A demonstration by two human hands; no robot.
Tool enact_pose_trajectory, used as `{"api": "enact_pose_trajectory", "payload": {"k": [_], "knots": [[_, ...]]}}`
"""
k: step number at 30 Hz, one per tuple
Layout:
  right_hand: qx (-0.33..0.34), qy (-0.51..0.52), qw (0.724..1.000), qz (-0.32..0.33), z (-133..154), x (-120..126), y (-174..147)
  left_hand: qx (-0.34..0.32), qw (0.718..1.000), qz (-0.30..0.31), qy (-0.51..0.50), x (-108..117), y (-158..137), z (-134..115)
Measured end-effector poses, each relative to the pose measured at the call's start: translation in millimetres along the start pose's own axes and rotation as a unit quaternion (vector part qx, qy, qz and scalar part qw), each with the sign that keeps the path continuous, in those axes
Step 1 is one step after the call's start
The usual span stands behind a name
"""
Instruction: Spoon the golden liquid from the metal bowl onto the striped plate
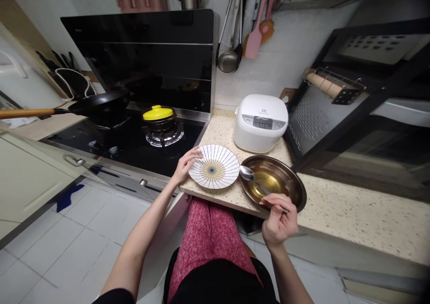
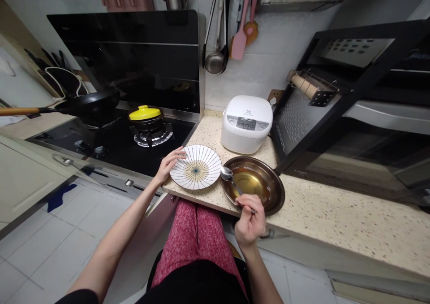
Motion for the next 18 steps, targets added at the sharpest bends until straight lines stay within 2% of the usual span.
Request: {"api": "enact_pose_trajectory", "payload": {"k": [2, 8, 12, 18], "knots": [[-0.028, 0.023, 0.999, 0.015, 3, -13, -4, 0.000, 1.000, 0.000, -0.001, 0, 0, 0], [-0.069, 0.039, 0.987, 0.137, 6, -53, -18, -0.002, 1.000, 0.001, -0.002, -1, 0, 0], [-0.078, 0.029, 0.985, 0.150, 0, -66, -25, -0.002, 1.000, 0.001, -0.004, -1, 0, 0], [-0.112, 0.040, 0.980, 0.160, -6, -72, -31, -0.004, 1.000, 0.000, -0.008, -1, 0, 1]]}}
Point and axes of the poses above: each hand's wrist, its own y-axis towards the middle knuckle, its own x-axis out of the back of the hand, z = x × y, the point moved 2 cm from there along y, towards the middle knuckle, and after that the axes turned 9 degrees about -y, right-handed, at the moved point
